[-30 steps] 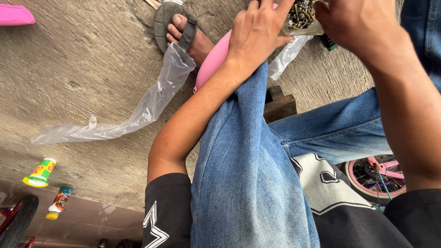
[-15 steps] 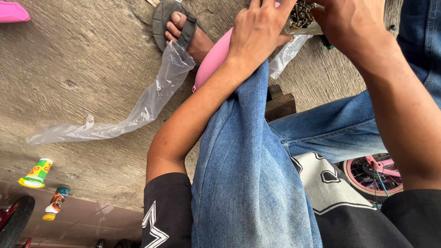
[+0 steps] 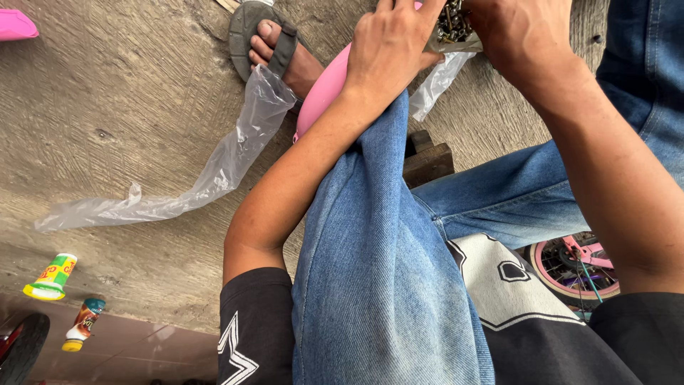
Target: The person assembles a pink bicycle mudguard by inserting metal bolts and tightening them with a screwdriver. The person holds the mudguard on their lap, picks bolts from a container, and uses a screwdriver to secure them into place.
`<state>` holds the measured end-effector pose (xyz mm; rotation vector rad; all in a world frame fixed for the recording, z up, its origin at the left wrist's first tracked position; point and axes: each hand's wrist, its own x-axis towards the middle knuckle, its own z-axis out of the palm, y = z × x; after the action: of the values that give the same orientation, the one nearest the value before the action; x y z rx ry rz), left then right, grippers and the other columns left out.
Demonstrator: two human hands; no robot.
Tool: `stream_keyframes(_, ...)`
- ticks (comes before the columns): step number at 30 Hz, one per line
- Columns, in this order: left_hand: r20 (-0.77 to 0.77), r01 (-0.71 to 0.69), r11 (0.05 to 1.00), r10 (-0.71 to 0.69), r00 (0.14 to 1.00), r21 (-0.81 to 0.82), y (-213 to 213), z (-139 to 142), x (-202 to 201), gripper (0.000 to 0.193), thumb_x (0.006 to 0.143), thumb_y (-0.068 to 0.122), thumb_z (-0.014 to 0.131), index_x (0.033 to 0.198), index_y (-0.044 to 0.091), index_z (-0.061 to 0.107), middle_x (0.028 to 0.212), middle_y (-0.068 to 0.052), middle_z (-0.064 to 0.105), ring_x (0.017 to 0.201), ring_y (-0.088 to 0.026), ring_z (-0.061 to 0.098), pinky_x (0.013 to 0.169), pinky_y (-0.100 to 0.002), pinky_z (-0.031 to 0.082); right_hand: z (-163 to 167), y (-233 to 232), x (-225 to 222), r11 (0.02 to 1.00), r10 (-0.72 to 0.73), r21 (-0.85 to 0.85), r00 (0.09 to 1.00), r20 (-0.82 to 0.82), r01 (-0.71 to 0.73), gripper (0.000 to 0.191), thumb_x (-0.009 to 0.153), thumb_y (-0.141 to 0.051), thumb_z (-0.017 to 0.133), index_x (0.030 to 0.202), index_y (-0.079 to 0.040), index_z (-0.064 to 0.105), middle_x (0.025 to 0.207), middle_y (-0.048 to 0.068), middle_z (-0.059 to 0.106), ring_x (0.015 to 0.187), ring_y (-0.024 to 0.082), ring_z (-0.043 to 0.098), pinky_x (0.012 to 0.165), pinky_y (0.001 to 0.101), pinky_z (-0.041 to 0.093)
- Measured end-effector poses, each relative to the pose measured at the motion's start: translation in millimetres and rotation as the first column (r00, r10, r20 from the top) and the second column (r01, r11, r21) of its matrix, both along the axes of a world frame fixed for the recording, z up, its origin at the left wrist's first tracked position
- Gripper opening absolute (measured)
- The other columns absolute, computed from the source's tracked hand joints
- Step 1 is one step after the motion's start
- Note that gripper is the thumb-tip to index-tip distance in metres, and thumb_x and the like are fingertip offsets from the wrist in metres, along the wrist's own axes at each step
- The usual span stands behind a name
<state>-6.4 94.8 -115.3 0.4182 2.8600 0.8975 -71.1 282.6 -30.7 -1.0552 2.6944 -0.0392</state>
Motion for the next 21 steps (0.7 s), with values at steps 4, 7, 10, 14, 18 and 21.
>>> stream_keyframes(4,0.033,0.003,1.0,-0.003,0.999,0.002,-5.5,4.8,-1.7,0.098,0.071,0.049,0.093,0.148,0.016,0.043,0.108,-0.017,0.062,0.087,-0.03,0.071,0.063,-0.04,0.06,10.6,3.0,-2.1,0.957,-0.07,-0.261,0.975,0.212,0.126,0.006,0.101,-0.01,0.079,0.106,-0.01,0.077,0.087,0.007,0.071,0.077,0.02,0.068,0.068,0.0327,0.05)
stream_keyframes(7,0.083,0.009,0.995,-0.017,0.996,0.099,-17.4,9.5,1.5,0.097,0.068,0.038,0.093,0.148,0.015,0.044,0.113,-0.021,0.06,0.081,-0.031,0.071,0.064,-0.042,0.06,22.2,-0.9,-0.5,0.811,-0.311,-0.256,0.758,0.574,0.526,0.007,0.104,-0.005,0.078,0.11,-0.006,0.076,0.083,0.007,0.066,0.069,0.016,0.057,0.058,0.0298,0.039)
stream_keyframes(10,0.162,0.029,0.966,-0.073,0.984,0.256,-32.6,13.2,6.1,0.083,0.076,0.028,0.091,0.145,0.013,0.047,0.118,-0.018,0.06,0.09,-0.033,0.072,0.073,-0.044,0.06,39.0,-0.3,5.4,0.61,-0.339,-0.217,0.499,0.797,0.762,0.009,0.104,-0.003,0.078,0.113,-0.003,0.074,0.086,0.006,0.067,0.072,0.011,0.058,0.061,0.0245,0.042)
stream_keyframes(14,0.248,-0.107,0.948,0.031,0.968,0.3,-55.4,22.6,10.2,0.059,0.095,0.025,0.087,0.14,0.012,0.05,0.122,-0.016,0.064,0.104,-0.037,0.071,0.091,-0.048,0.059,53.3,4.6,9.3,0.361,-0.133,-0.232,0.296,0.946,0.903,0.015,0.104,-0.002,0.079,0.116,0.001,0.071,0.1,0.006,0.073,0.089,0.007,0.072,0.079,0.0177,0.059)
stream_keyframes(18,0.365,-0.194,0.893,0.035,0.93,0.407,-82.4,35.8,10.5,0.072,0.085,0.027,0.089,0.137,0.005,0.044,0.126,-0.022,0.065,0.114,-0.041,0.066,0.098,-0.049,0.053,51.2,1.6,11.5,0.253,0.0,-0.198,0.204,0.979,0.947,0.015,0.1,-0.001,0.079,0.112,0.003,0.07,0.097,0.009,0.074,0.09,0.012,0.075,0.084,0.0203,0.062)
stream_keyframes(21,0.442,-0.195,0.898,0.001,0.897,0.394,-100.6,41.0,15.7,0.088,0.08,0.028,0.092,0.147,0.002,0.041,0.134,-0.025,0.063,0.122,-0.043,0.061,0.103,-0.048,0.05,50.8,-4.1,14.9,0.263,0.03,-0.223,0.223,0.974,0.939,0.013,0.101,-0.001,0.078,0.111,0.003,0.07,0.101,0.009,0.074,0.092,0.012,0.075,0.088,0.0215,0.063)
